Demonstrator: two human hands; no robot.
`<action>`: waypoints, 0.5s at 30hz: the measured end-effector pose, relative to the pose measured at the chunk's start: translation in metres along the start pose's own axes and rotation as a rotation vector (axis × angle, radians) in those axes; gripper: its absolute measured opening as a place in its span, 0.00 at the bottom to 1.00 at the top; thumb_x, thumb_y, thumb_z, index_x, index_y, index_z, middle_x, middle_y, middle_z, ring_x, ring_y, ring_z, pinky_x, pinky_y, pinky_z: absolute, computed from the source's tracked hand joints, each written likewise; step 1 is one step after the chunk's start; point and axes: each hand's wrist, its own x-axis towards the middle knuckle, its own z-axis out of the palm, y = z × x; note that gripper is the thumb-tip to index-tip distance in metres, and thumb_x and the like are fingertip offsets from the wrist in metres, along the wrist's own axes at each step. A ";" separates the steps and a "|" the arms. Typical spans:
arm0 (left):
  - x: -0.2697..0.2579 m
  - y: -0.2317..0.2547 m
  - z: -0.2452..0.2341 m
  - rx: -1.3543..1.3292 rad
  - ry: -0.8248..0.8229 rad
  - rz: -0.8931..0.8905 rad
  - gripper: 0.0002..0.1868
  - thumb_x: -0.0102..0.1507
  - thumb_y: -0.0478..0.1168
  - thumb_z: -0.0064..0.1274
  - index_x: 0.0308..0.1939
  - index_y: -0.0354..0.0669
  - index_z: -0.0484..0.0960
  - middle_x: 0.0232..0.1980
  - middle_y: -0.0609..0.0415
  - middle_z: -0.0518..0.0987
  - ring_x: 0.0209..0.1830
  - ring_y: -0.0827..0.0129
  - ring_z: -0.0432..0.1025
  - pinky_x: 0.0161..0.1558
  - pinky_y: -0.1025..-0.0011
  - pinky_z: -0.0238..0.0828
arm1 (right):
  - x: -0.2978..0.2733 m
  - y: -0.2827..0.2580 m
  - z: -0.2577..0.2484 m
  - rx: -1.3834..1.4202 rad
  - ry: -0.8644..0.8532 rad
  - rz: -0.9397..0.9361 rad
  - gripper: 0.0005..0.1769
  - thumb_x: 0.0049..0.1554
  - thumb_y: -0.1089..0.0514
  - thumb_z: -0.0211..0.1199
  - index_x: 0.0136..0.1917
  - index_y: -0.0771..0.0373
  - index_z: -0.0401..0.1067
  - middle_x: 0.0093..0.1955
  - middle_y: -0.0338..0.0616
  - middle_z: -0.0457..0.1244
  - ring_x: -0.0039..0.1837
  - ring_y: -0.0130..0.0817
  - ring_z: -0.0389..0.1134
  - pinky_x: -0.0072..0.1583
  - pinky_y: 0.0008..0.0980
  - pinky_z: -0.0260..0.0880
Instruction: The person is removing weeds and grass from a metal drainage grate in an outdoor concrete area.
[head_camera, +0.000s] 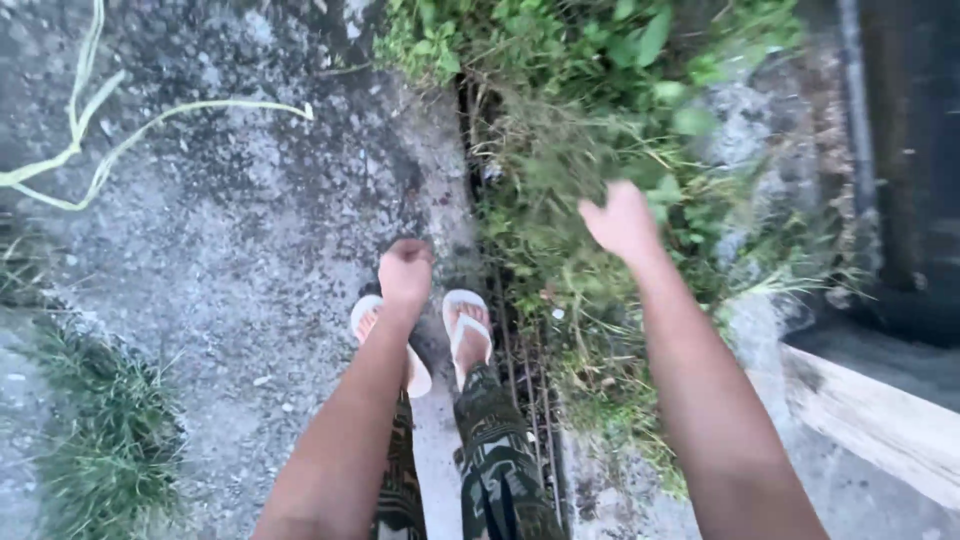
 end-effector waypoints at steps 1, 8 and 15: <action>-0.007 0.016 0.001 -0.003 -0.004 0.010 0.13 0.60 0.41 0.55 0.44 0.37 0.86 0.39 0.46 0.87 0.42 0.63 0.82 0.48 0.68 0.75 | -0.005 -0.028 -0.019 -0.002 0.011 0.003 0.30 0.53 0.42 0.68 0.53 0.73 0.75 0.52 0.68 0.68 0.56 0.62 0.70 0.58 0.51 0.71; -0.071 0.115 -0.021 -0.107 -0.117 0.146 0.18 0.59 0.40 0.56 0.52 0.38 0.84 0.40 0.48 0.87 0.40 0.66 0.81 0.47 0.69 0.75 | -0.111 -0.142 -0.053 -0.058 -0.258 0.213 0.22 0.56 0.43 0.65 0.49 0.65 0.76 0.47 0.59 0.71 0.51 0.53 0.74 0.55 0.50 0.74; -0.104 0.078 -0.037 -0.102 -0.275 -0.005 0.19 0.60 0.40 0.55 0.53 0.38 0.85 0.41 0.48 0.87 0.38 0.66 0.79 0.44 0.67 0.76 | -0.218 -0.154 -0.025 -0.093 -0.480 0.172 0.25 0.56 0.39 0.64 0.53 0.63 0.76 0.50 0.56 0.71 0.54 0.51 0.74 0.57 0.47 0.75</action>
